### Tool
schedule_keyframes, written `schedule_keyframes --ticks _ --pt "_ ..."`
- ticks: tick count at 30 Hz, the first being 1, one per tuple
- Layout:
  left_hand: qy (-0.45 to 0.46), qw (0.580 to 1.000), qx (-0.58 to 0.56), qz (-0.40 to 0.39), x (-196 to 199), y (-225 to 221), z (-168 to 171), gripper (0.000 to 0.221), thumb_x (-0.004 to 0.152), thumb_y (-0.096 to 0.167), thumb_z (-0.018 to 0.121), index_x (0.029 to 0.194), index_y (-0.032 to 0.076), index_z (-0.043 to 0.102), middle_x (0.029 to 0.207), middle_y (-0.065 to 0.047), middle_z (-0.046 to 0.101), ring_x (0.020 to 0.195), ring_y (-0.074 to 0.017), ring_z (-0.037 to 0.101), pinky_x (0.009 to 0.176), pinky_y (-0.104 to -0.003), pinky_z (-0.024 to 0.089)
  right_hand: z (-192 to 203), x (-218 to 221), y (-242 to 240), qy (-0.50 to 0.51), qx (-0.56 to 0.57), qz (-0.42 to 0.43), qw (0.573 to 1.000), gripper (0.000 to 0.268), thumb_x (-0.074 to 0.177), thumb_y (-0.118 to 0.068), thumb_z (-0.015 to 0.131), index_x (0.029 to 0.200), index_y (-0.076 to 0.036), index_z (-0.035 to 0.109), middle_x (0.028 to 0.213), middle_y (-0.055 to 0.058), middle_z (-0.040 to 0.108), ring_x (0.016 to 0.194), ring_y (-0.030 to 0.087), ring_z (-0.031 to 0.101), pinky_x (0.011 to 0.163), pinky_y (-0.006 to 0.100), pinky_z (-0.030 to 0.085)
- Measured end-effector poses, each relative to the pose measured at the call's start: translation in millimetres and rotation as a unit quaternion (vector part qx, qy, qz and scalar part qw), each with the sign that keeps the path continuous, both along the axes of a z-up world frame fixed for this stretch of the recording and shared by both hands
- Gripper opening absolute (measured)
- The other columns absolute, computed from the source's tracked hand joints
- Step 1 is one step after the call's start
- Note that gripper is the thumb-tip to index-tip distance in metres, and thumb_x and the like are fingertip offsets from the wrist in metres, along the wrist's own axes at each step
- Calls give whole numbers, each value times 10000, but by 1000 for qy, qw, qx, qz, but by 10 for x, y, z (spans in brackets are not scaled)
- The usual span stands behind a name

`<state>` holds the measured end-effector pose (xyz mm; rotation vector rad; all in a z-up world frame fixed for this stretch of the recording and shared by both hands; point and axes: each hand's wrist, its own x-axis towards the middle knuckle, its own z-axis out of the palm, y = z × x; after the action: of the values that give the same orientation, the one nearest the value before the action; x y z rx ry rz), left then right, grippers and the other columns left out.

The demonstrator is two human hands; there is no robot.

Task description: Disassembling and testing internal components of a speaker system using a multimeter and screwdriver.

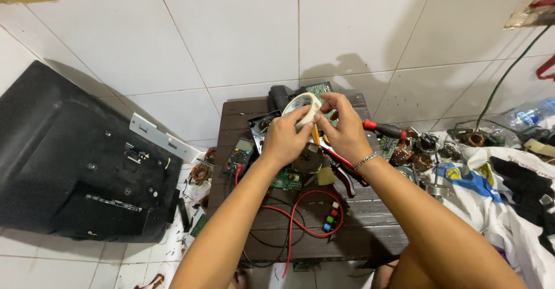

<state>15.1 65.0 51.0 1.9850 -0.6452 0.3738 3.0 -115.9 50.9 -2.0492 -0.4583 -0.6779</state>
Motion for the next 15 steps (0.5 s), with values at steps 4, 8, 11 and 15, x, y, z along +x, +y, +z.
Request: schedule_keyframes --ticks 4,8,11,15 --pt "-5 1000 -1 -6 -1 -20 -19 364 870 166 692 1223 82 709 1052 -186 758 1041 -383 706 876 -456 574 -30 24 -4 -45 -25 -33 998 104 950 -74 753 1021 -101 681 940 38 641 927 245 678 755 345 553" --pt "-8 1000 19 -8 16 32 -43 337 875 208 700 1197 108 720 1015 -152 767 1035 -373 708 863 -449 574 -67 52 -43 -49 -44 -48 997 77 956 -74 739 976 -106 672 932 41 630 924 260 673 740 347 553" --pt "1 998 68 -19 6 126 7 298 878 273 703 1138 131 742 959 -124 775 995 -368 717 870 -449 575 -102 67 -109 -27 -58 -63 996 46 1010 -93 666 983 -88 629 935 76 605 932 301 662 739 397 544" --pt "45 995 78 -32 21 187 51 254 855 300 718 1035 124 751 937 -146 774 1017 -408 702 880 -480 558 -58 58 -162 31 -89 -21 995 69 1035 -153 619 1000 -97 598 954 91 597 968 345 649 806 442 527"
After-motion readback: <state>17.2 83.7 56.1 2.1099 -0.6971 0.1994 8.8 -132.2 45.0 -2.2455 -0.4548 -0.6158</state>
